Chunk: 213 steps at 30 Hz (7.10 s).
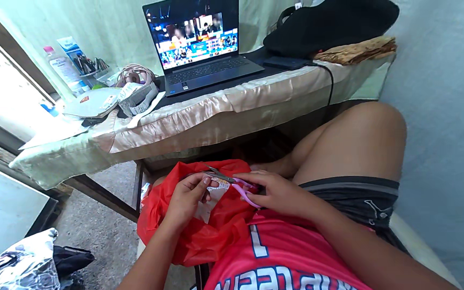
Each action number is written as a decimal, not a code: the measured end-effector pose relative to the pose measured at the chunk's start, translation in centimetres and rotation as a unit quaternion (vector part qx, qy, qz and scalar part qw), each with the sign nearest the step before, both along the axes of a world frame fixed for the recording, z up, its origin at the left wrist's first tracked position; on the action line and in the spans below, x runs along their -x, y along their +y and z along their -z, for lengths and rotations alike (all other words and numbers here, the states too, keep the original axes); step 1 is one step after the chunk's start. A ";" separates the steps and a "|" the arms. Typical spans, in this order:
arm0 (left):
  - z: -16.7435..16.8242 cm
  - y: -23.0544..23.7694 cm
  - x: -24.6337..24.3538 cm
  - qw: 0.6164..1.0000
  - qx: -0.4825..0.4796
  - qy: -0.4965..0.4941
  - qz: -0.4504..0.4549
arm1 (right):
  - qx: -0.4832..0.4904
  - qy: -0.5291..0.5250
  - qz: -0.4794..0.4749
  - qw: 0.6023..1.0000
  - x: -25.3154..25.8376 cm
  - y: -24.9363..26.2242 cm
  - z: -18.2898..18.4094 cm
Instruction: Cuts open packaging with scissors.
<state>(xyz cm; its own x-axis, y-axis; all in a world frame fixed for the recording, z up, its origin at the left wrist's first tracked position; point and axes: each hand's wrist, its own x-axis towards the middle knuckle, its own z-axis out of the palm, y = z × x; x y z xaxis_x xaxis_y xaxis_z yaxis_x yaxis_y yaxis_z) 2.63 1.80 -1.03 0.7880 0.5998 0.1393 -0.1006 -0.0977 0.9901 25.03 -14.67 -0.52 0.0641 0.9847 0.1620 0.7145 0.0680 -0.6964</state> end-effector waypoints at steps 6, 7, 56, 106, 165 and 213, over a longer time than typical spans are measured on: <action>-0.2 -0.2 0.0 1.000 0.012 0.005 -0.006 | 0.003 0.011 0.002 1.000 0.1 -0.1 0.0; -0.2 -0.2 0.1 1.000 0.011 0.006 -0.007 | 0.002 0.010 0.002 1.000 0.2 -0.1 0.0; 0.2 0.1 0.0 1.000 -0.004 -0.001 -0.013 | 0.022 -0.004 -0.004 1.000 -0.1 -0.1 0.1; 0.1 0.2 0.1 1.000 -0.004 0.020 -0.008 | 0.019 -0.026 -0.009 0.999 -0.4 -0.3 -0.3; 0.4 0.2 0.0 1.000 -0.001 0.024 -0.009 | 0.015 -0.036 -0.012 0.999 -0.2 -0.5 -0.5; 0.2 0.1 0.0 0.999 0.005 0.036 -0.016 | 0.000 -0.083 0.004 0.997 0.0 -0.3 -0.2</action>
<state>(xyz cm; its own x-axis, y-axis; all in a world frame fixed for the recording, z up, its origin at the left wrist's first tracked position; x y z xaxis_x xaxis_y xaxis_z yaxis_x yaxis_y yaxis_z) 2.60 1.94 -1.20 0.7762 0.6259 0.0761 -0.0255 -0.0895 0.9957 25.04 -14.93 -0.37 0.0447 0.9843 0.1708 0.8205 0.0614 -0.5683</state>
